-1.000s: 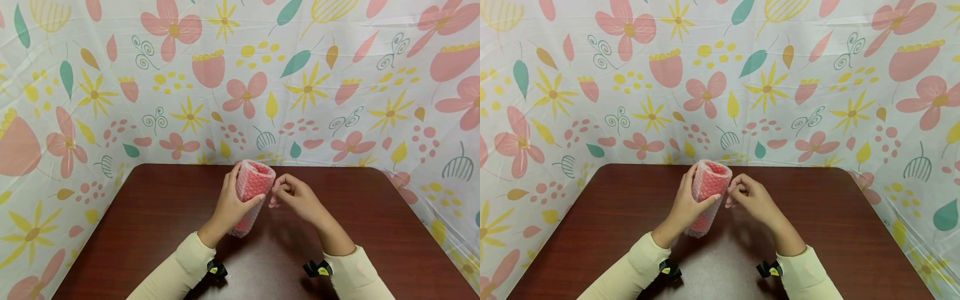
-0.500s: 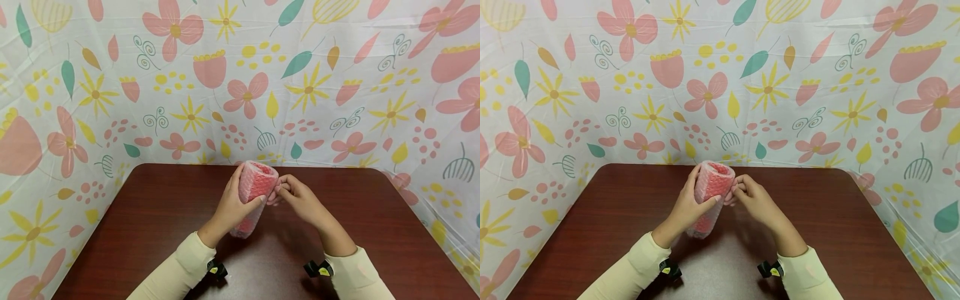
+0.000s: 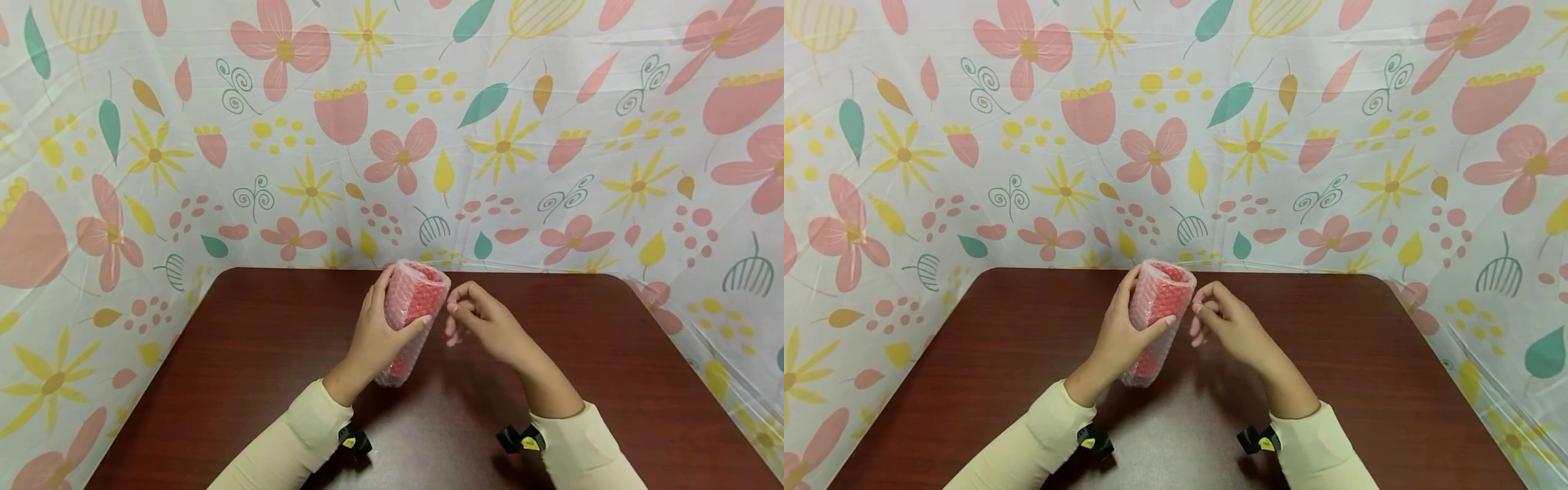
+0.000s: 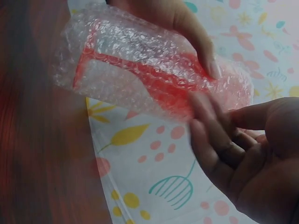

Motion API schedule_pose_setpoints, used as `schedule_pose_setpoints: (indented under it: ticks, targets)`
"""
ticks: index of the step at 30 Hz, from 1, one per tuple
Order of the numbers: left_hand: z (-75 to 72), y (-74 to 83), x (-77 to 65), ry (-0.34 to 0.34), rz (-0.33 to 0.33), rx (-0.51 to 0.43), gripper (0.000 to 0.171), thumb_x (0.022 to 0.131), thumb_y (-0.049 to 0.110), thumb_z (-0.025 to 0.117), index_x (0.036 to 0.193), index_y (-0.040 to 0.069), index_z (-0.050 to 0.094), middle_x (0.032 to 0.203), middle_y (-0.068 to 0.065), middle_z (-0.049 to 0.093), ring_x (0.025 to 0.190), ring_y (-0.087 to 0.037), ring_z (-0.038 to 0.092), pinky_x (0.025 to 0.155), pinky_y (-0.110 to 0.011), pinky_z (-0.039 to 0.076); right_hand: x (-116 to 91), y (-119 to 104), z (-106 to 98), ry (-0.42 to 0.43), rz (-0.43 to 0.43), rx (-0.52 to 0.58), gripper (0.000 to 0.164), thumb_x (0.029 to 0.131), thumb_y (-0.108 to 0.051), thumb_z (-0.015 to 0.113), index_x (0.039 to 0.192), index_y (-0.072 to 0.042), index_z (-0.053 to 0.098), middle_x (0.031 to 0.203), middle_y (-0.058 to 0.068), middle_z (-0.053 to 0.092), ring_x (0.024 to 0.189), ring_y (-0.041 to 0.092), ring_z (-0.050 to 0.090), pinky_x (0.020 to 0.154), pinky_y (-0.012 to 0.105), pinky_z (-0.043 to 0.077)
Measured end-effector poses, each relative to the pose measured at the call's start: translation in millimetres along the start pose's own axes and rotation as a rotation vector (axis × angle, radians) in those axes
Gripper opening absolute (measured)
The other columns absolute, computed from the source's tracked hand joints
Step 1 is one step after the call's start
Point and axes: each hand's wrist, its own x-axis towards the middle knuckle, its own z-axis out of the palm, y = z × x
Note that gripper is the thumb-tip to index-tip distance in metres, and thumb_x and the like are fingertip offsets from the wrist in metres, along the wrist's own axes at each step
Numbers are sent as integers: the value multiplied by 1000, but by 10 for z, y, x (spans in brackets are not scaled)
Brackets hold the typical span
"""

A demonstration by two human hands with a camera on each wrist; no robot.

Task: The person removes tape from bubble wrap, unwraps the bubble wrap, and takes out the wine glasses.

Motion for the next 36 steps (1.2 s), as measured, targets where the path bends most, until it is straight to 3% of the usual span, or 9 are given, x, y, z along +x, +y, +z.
schedule_pose_setpoints:
  ticks: [3, 8, 14, 23, 29, 36]
  targets:
    - [-3, 2, 3, 1, 1, -6, 100, 79, 44, 85, 159, 30, 26, 152, -2, 44, 131, -23, 50, 105, -50, 47, 0, -17, -1, 24, 25, 0, 19, 107, -12, 47, 115, 6, 46, 76, 21, 61, 64, 34, 69, 65, 47, 60]
    - [-10, 10, 2, -21, -4, -27, 101, 79, 44, 85, 159, 33, 25, 154, -1, 42, 132, -23, 50, 107, -50, 46, 4, -29, 4, 25, 37, 42, 21, 107, -15, 49, 113, 5, 47, 81, 21, 65, 70, 34, 73, 66, 45, 61]
    - [-7, 8, -2, -70, -7, -71, 99, 80, 44, 84, 159, 37, 23, 157, 1, 39, 134, -21, 49, 109, -50, 45, 5, -21, 14, 17, 27, 52, 22, 106, -14, 52, 111, 7, 47, 78, 18, 66, 68, 31, 73, 66, 49, 60]
    - [-9, -21, -2, -95, 3, -96, 98, 83, 44, 81, 160, 37, 20, 156, 2, 38, 135, -21, 48, 110, -49, 44, 4, -15, 36, 23, 1, 66, 20, 108, -15, 48, 114, 5, 47, 81, 19, 67, 70, 27, 74, 67, 46, 61]
    - [-10, -6, 4, -40, 8, -85, 95, 82, 45, 82, 158, 34, 26, 143, -3, 44, 122, -21, 54, 101, -47, 49, 4, 9, 36, 20, -37, 65, 21, 109, -14, 43, 120, 4, 46, 90, 27, 67, 76, 29, 74, 71, 42, 61]
    - [-16, 7, 4, 2, 15, -61, 93, 81, 44, 84, 156, 31, 31, 145, -2, 43, 126, -21, 52, 104, -48, 47, 12, 19, 28, -52, -15, 62, 24, 109, -12, 41, 126, 5, 38, 104, 33, 69, 88, 23, 76, 76, 45, 61]
